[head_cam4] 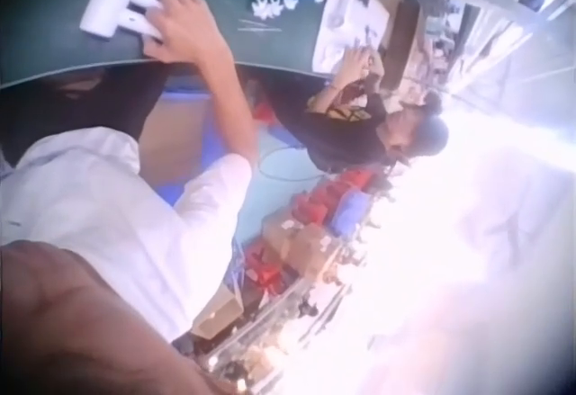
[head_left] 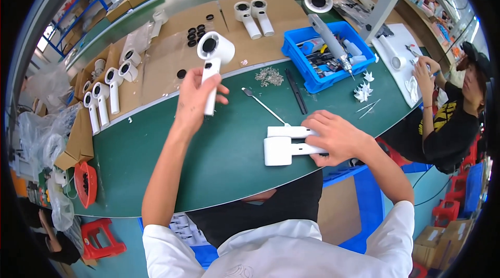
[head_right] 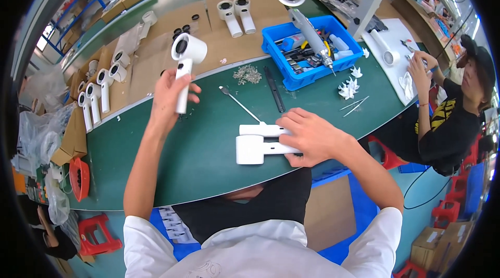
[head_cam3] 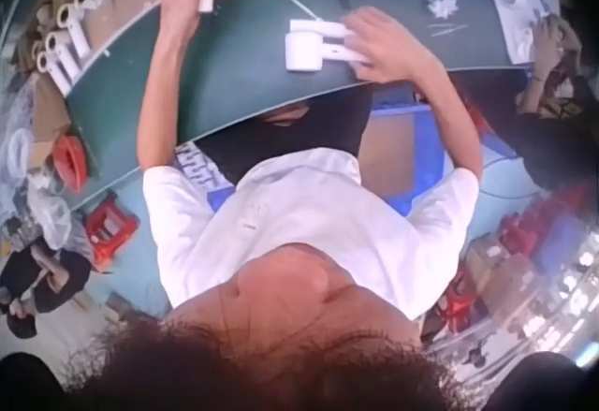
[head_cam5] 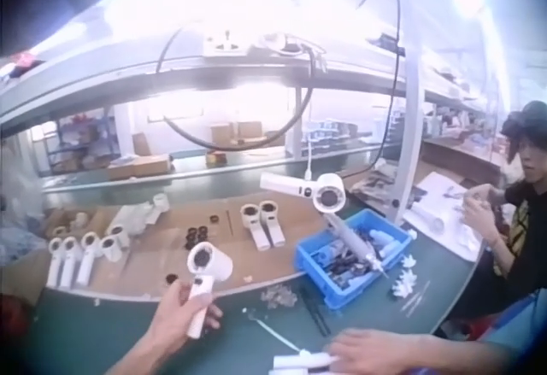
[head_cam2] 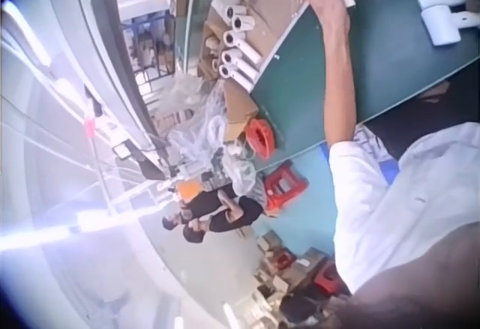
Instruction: The person assembles a portable fan by fitting casing parts together, adjusting wires inside the handle using tweezers, testing the digital display and controls by hand, and driving a screw into the base using a power screwdriver.
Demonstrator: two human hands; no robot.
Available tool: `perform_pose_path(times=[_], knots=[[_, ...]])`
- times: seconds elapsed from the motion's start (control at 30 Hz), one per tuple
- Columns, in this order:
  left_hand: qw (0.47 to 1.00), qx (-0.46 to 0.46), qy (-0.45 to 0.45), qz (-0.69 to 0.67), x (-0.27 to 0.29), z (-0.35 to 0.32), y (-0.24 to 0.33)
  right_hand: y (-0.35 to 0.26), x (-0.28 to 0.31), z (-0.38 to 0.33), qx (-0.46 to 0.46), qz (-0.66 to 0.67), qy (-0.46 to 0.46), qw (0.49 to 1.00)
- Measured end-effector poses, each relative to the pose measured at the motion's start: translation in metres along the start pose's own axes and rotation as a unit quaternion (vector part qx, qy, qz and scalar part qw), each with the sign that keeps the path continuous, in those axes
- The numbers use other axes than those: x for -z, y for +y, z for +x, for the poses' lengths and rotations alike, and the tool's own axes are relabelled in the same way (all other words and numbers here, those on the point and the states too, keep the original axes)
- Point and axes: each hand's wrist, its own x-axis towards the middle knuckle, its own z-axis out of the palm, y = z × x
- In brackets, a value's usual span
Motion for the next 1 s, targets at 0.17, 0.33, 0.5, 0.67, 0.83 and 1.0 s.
perform_pose_path(times=[0.17,0.33,0.5,0.67,0.83,1.0], knots=[[0.997,-0.046,-0.015,-0.067,0.0,-0.044,-0.004,-0.006,0.003,0.006,0.002,-0.023,-0.002,1.0],[0.992,-0.093,-0.039,-0.077,0.004,-0.057,-0.014,-0.015,0.011,0.006,-0.06,0.004,0.003,0.998],[0.99,-0.084,-0.036,-0.107,0.002,-0.064,-0.013,-0.038,0.006,0.009,-0.106,0.019,0.121,0.987],[0.992,-0.083,-0.048,-0.082,0.001,-0.073,-0.011,-0.09,-0.044,0.041,0.006,0.148,0.381,0.913],[0.985,-0.105,-0.051,-0.123,-0.002,-0.075,-0.013,-0.118,-0.095,0.061,-0.02,0.298,0.344,0.89],[0.987,-0.087,-0.061,-0.123,0.0,-0.077,-0.014,-0.118,-0.1,0.065,-0.051,0.294,0.294,0.908]])
